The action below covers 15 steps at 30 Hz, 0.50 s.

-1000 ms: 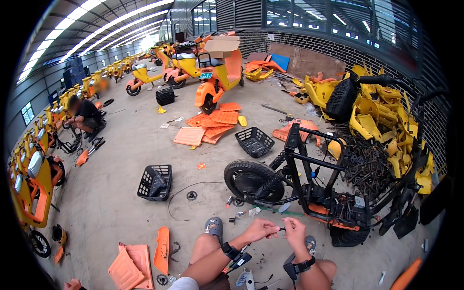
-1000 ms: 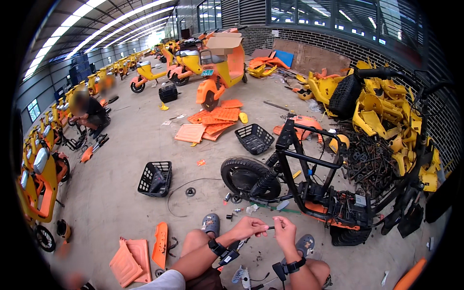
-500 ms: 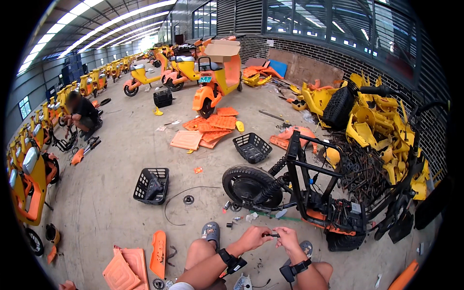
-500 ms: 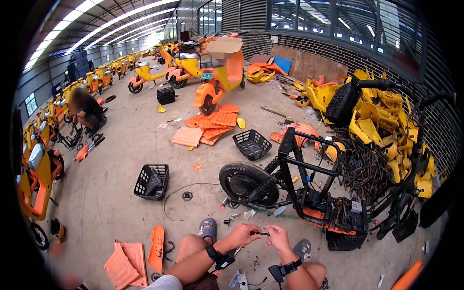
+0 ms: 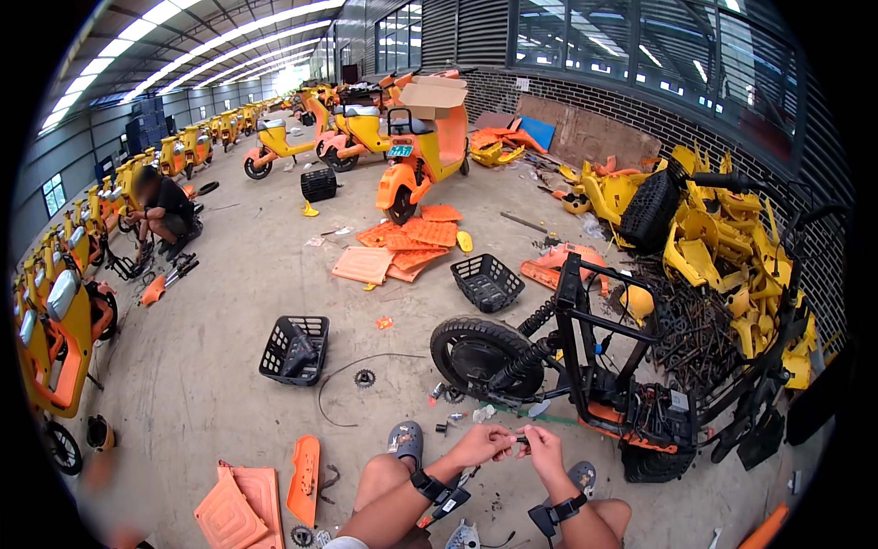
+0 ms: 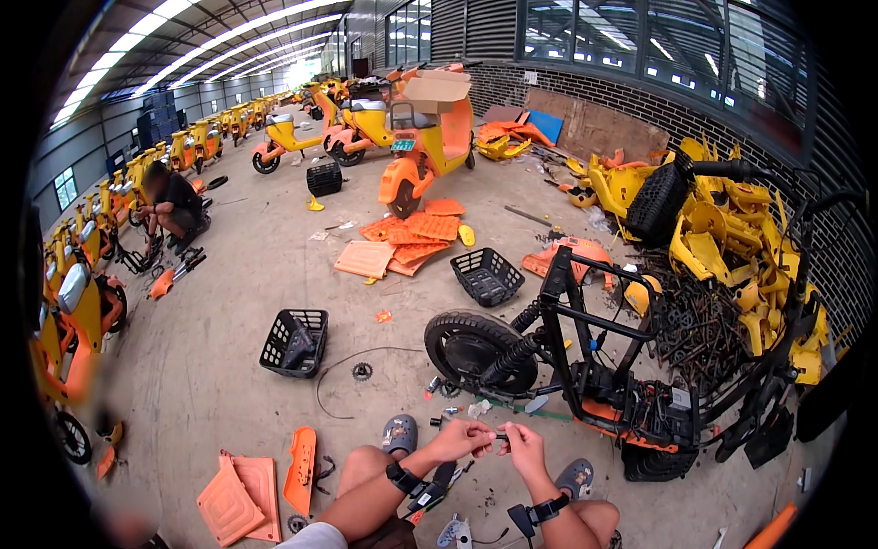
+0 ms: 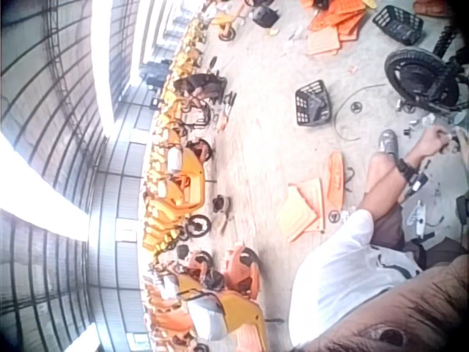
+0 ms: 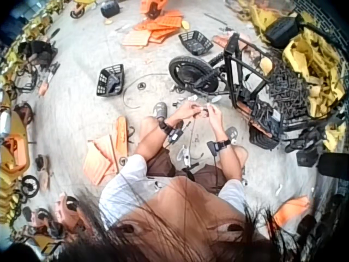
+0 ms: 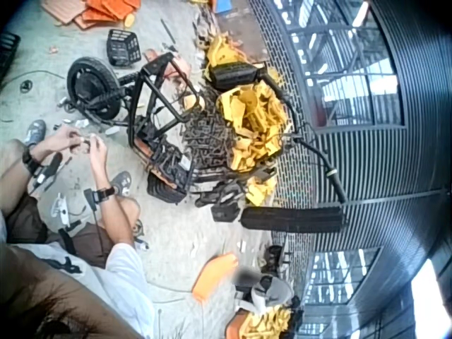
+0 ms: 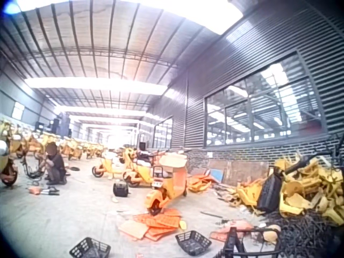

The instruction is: The person connects wires and assembles small electronic components for a motorcycle using their hands and a screwdriver.

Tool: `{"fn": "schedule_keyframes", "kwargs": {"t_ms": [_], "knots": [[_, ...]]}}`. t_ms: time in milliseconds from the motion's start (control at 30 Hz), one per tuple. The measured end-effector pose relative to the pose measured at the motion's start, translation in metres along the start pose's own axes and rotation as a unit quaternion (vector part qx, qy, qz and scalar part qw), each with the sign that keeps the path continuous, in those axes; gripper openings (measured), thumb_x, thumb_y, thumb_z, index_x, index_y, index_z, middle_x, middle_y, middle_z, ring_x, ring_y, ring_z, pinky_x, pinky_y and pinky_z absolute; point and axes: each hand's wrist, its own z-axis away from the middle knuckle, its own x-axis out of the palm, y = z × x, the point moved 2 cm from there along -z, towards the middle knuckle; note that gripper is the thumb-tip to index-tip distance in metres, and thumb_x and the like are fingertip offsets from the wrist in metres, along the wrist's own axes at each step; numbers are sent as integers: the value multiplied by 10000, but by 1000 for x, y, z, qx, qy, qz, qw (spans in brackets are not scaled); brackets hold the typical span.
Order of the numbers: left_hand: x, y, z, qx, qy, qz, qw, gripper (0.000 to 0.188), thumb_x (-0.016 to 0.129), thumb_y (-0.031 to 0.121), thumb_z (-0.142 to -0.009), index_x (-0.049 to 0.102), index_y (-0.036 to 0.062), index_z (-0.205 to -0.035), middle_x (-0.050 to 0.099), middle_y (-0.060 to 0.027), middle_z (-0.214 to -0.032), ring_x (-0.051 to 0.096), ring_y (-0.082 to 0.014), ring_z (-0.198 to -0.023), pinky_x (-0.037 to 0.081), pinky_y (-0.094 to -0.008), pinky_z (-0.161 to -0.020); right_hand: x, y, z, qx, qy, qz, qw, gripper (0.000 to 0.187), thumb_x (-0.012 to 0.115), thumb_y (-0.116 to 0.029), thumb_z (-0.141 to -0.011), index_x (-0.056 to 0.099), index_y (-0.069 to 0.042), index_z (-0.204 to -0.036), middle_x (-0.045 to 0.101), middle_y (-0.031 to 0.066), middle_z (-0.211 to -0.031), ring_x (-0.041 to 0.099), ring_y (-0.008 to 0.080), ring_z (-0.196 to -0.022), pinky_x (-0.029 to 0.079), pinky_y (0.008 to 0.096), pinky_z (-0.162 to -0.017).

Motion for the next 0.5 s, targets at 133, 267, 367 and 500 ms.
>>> {"fn": "schedule_keyframes", "kwargs": {"t_ms": [133,267,367,500], "knots": [[-5,16,13,-2,25,-25,999,325,572,295,-933,648,-21,-922,632,-42,-713,567,-89,-618,466,-234,-566,12,-7,6,-38,-10,86,995,254,504,-235,-957,644,-23,-936,587,24,-693,510,60,-520,461,217,-454],[10,-1,-5,62,12,37,997,293,597,271,-916,662,-4,-837,616,-35,-661,544,-75,-551,440,-231,-505,-6,-9,13,15,24,64,998,233,505,-257,-958,606,-50,-921,487,-21,-580,441,43,-453,368,216,-394],[15,16,0,59,30,58,996,248,615,216,-901,668,-20,-845,624,-40,-668,544,-74,-562,439,-233,-509,-10,-6,15,78,-2,-7,997,205,472,-247,-968,562,-63,-953,462,-24,-581,372,43,-409,304,211,-356],[26,24,2,106,16,-7,994,230,646,177,-873,678,-32,-964,656,-56,-746,558,-104,-629,461,-258,-584,-14,-7,15,120,-7,-83,989,181,463,-236,-963,543,-79,-1004,416,-26,-531,320,61,-373,284,225,-349]]}}
